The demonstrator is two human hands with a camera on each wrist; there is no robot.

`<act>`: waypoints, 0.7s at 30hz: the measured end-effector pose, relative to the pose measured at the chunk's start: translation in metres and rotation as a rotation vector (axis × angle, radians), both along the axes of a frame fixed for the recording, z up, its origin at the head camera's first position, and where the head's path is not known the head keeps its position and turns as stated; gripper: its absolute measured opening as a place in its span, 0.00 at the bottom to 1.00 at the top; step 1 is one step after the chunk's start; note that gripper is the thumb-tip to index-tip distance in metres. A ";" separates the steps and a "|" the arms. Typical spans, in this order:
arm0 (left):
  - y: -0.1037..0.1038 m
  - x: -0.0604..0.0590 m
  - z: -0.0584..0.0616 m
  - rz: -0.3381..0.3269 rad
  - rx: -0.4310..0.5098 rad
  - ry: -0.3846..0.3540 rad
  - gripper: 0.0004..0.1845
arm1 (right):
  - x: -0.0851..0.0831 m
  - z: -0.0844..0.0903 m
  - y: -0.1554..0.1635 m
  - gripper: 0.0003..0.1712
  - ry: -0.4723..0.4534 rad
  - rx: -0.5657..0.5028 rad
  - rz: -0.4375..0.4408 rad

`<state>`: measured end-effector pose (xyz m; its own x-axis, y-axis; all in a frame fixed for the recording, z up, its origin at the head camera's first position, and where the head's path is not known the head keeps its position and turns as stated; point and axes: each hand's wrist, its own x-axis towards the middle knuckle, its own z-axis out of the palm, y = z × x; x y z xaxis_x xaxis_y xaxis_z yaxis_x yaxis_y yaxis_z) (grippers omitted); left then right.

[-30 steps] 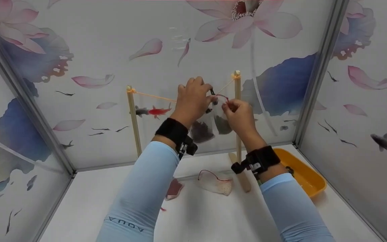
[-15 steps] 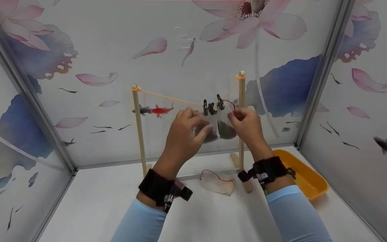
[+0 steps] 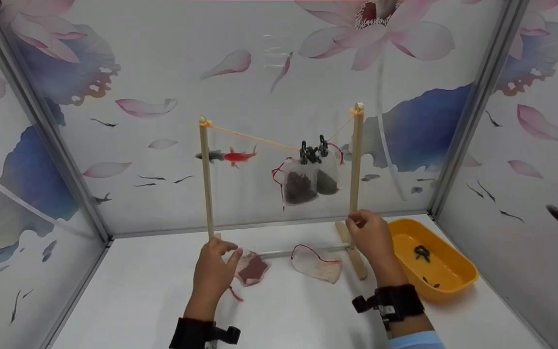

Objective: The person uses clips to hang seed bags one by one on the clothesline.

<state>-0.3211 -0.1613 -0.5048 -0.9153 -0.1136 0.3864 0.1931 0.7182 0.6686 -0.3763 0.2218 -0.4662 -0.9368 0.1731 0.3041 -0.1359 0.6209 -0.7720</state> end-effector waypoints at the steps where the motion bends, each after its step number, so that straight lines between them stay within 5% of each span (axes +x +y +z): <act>1: -0.007 -0.001 -0.010 0.022 -0.009 -0.039 0.10 | 0.000 -0.010 0.002 0.14 -0.056 0.018 0.006; 6: -0.032 -0.005 -0.045 0.090 -0.077 -0.097 0.11 | -0.001 -0.051 0.013 0.19 -0.273 0.094 0.036; 12: -0.046 -0.007 -0.059 0.134 -0.121 -0.173 0.17 | -0.007 -0.073 0.022 0.22 -0.409 0.108 0.069; 17: -0.048 -0.009 -0.061 0.132 -0.102 -0.216 0.15 | -0.012 -0.070 0.029 0.22 -0.448 0.137 0.093; 21: -0.049 -0.007 -0.066 0.130 -0.103 -0.226 0.11 | -0.005 -0.046 0.052 0.24 -0.394 0.220 0.083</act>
